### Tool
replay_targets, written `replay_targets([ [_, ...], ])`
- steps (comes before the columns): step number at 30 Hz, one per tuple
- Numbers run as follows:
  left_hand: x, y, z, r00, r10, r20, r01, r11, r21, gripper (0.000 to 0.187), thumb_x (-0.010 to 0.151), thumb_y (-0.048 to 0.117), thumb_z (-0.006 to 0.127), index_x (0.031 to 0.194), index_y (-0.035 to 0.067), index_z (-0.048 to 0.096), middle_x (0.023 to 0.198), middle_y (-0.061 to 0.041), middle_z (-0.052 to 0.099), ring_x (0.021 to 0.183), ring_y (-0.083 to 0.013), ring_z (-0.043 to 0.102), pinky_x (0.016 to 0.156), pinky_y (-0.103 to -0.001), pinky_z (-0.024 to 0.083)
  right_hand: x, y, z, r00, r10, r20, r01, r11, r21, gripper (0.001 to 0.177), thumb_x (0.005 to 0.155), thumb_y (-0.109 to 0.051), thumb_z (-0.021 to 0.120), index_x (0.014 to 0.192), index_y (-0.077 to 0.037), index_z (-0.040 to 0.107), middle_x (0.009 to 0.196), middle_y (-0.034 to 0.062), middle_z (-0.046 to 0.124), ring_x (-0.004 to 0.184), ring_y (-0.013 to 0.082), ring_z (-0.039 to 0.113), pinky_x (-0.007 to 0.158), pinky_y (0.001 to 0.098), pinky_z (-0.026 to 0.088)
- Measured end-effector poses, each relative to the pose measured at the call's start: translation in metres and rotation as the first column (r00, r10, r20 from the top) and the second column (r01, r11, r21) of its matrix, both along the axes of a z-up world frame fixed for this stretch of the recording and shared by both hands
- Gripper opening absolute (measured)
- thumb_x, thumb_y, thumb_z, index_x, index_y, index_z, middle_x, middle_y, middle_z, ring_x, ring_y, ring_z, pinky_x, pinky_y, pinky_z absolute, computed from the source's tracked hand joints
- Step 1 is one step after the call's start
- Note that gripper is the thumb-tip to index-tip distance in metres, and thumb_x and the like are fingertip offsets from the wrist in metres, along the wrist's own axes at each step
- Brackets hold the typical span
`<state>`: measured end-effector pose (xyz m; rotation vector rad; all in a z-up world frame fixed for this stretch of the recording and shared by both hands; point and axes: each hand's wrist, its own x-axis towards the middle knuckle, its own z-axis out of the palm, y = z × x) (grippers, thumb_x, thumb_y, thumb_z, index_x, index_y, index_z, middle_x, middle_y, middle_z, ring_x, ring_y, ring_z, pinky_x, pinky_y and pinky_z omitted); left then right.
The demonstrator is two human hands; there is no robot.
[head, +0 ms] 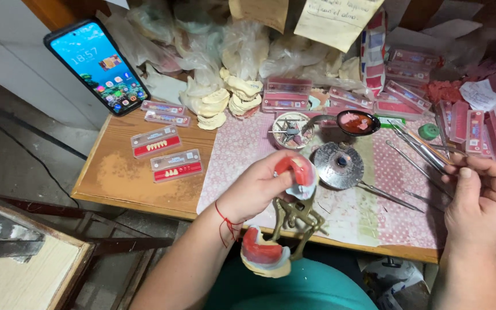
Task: Shape and refine a dental prosthesis model using a heated spatula and a rotary tool.
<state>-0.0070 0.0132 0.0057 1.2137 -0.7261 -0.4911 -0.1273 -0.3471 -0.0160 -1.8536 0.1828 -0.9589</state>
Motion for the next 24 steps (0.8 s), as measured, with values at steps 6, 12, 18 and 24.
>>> replay_targets([
  [6, -0.005, 0.006, -0.002, 0.912, 0.296, -0.285, -0.325, 0.944, -0.059, 0.022, 0.101, 0.016, 0.06, 0.122, 0.012, 0.058, 0.112, -0.005, 0.066, 0.095, -0.0139, 0.064, 0.073, -0.029, 0.061, 0.003, -0.006, -0.01, 0.999, 0.033, 0.015, -0.033, 0.999, 0.029, 0.006, 0.131, 0.003, 0.053, 0.135, -0.001, 0.052, 0.136, 0.0232, 0.066, 0.12, 0.0244, 0.07, 0.108, 0.0286, 0.061],
  [12, -0.007, 0.013, 0.001, 0.837, 0.538, -0.099, -0.544, 0.838, -0.038, 0.041, 0.091, 0.002, 0.057, 0.131, 0.007, 0.051, 0.114, -0.007, 0.066, 0.102, -0.0146, 0.062, 0.099, -0.027, 0.048, 0.002, -0.016, -0.024, 0.999, -0.039, -0.027, 0.039, 0.999, -0.016, 0.008, 0.133, 0.002, 0.058, 0.136, -0.005, 0.059, 0.133, 0.0139, 0.067, 0.116, 0.0179, 0.068, 0.112, 0.0257, 0.06],
  [18, -0.019, 0.018, 0.006, 0.793, 0.609, -0.016, -0.609, 0.791, -0.058, 0.04, 0.089, 0.002, 0.058, 0.128, 0.01, 0.05, 0.116, -0.005, 0.06, 0.102, -0.0137, 0.058, 0.099, -0.027, 0.046, 0.0, -0.01, -0.023, 0.993, -0.113, -0.044, 0.102, 0.975, -0.199, 0.016, 0.125, 0.008, 0.067, 0.139, -0.001, 0.064, 0.138, 0.014, 0.063, 0.13, 0.0213, 0.061, 0.123, 0.0301, 0.05],
  [24, -0.028, 0.024, 0.017, 0.774, 0.628, 0.086, -0.626, 0.778, -0.045, 0.044, 0.092, 0.007, 0.058, 0.135, 0.006, 0.056, 0.126, -0.009, 0.065, 0.109, -0.0184, 0.064, 0.104, -0.03, 0.05, -0.006, 0.084, 0.015, 0.999, -0.012, 0.03, 0.014, 0.998, -0.057, 0.016, 0.116, 0.014, 0.069, 0.129, 0.007, 0.064, 0.126, 0.0205, 0.068, 0.112, 0.025, 0.069, 0.108, 0.0329, 0.061],
])
